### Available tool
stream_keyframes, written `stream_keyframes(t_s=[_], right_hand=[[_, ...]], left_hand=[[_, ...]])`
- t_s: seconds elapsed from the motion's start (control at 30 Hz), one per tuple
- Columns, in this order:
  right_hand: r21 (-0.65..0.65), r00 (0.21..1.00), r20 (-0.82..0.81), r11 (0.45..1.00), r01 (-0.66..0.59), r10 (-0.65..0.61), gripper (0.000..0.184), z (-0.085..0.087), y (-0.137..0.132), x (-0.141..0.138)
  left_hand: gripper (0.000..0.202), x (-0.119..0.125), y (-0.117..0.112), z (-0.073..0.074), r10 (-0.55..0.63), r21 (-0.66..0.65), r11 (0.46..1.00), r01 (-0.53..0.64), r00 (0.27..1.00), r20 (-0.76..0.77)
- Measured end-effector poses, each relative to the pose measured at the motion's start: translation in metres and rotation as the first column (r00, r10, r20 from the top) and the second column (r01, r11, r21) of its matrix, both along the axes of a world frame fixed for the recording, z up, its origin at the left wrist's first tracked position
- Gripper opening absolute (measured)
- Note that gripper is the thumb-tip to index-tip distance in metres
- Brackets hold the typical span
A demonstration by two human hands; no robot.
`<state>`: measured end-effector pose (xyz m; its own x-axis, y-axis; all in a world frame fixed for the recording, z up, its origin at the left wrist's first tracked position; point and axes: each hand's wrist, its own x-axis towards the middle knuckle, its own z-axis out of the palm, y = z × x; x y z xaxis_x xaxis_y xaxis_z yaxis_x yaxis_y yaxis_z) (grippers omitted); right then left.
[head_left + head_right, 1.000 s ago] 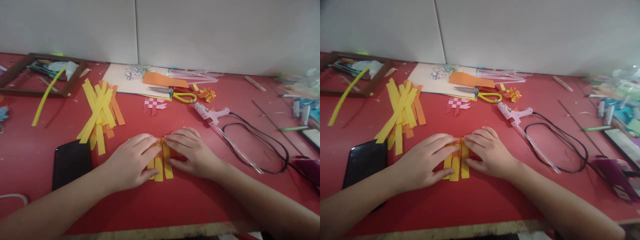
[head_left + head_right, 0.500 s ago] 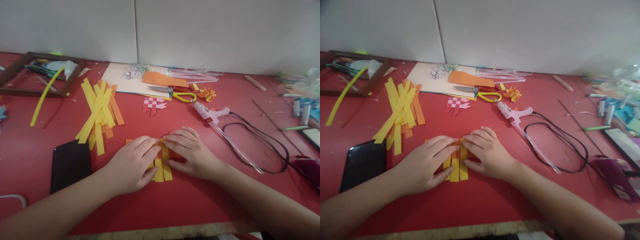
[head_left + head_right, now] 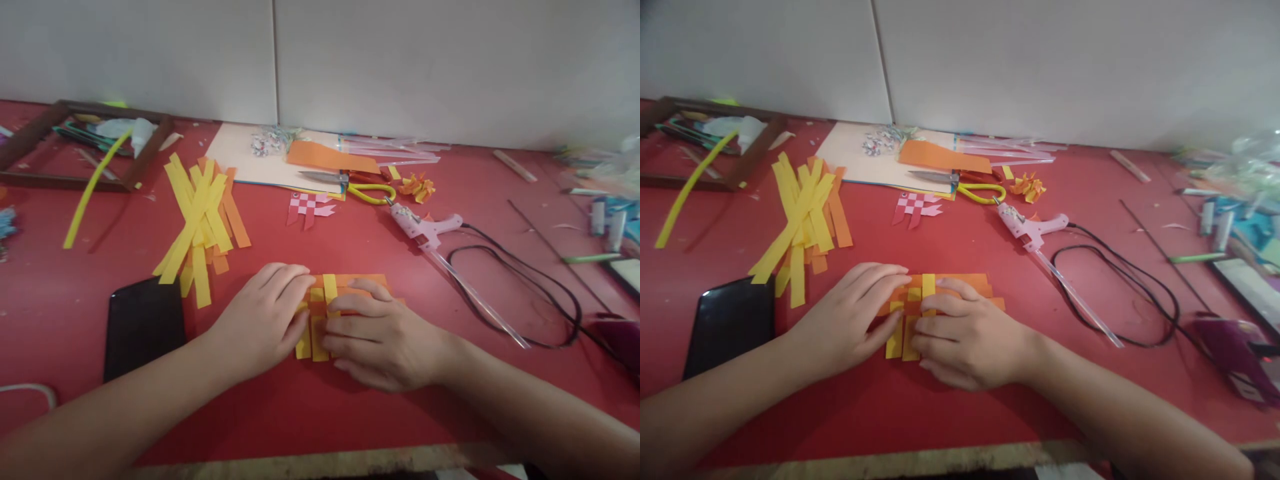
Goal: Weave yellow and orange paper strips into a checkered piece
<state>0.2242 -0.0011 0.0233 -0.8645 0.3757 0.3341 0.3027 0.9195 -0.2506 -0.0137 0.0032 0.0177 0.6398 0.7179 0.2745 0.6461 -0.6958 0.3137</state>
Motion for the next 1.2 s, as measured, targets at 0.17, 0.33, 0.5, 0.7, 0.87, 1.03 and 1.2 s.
stream_keyframes(t_s=[0.17, 0.33, 0.5, 0.7, 0.87, 1.03, 1.2], right_hand=[[0.013, 1.000, 0.014, 1.000, 0.010, -0.010, 0.019, 0.000, 0.001, -0.001], [0.012, 1.000, 0.009, 1.000, 0.023, -0.023, 0.021, -0.001, 0.001, -0.001], [-0.002, 0.999, -0.008, 0.999, 0.052, -0.052, 0.018, 0.000, 0.002, -0.001], [-0.056, 0.999, -0.019, 0.997, 0.044, -0.045, 0.020, 0.000, 0.003, 0.000], [-0.114, 1.000, -0.019, 0.994, 0.002, -0.005, 0.018, 0.002, 0.005, 0.001], [-0.142, 0.996, -0.084, 0.990, -0.016, 0.004, 0.021, 0.003, 0.007, 0.000], [-0.101, 0.979, -0.016, 0.974, 0.202, -0.205, 0.034, -0.001, 0.013, 0.007]], left_hand=[[0.031, 0.000, 0.001, -0.001, -0.014, -0.030, 0.999, 0.015, 1.000, 0.013], [0.032, 0.000, 0.001, -0.001, -0.015, -0.031, 0.999, 0.015, 1.000, 0.008], [0.030, -0.001, 0.001, 0.000, -0.025, -0.041, 0.999, 0.026, 1.000, 0.014], [0.031, -0.001, 0.002, -0.002, -0.028, -0.030, 0.999, 0.028, 1.000, 0.007], [0.032, -0.001, 0.002, -0.004, -0.030, -0.029, 0.999, 0.030, 1.000, 0.004], [0.034, -0.002, 0.001, -0.003, -0.032, -0.033, 0.999, 0.032, 0.999, 0.002], [0.041, -0.003, -0.002, -0.001, -0.058, -0.015, 0.998, 0.059, 0.998, 0.009]])
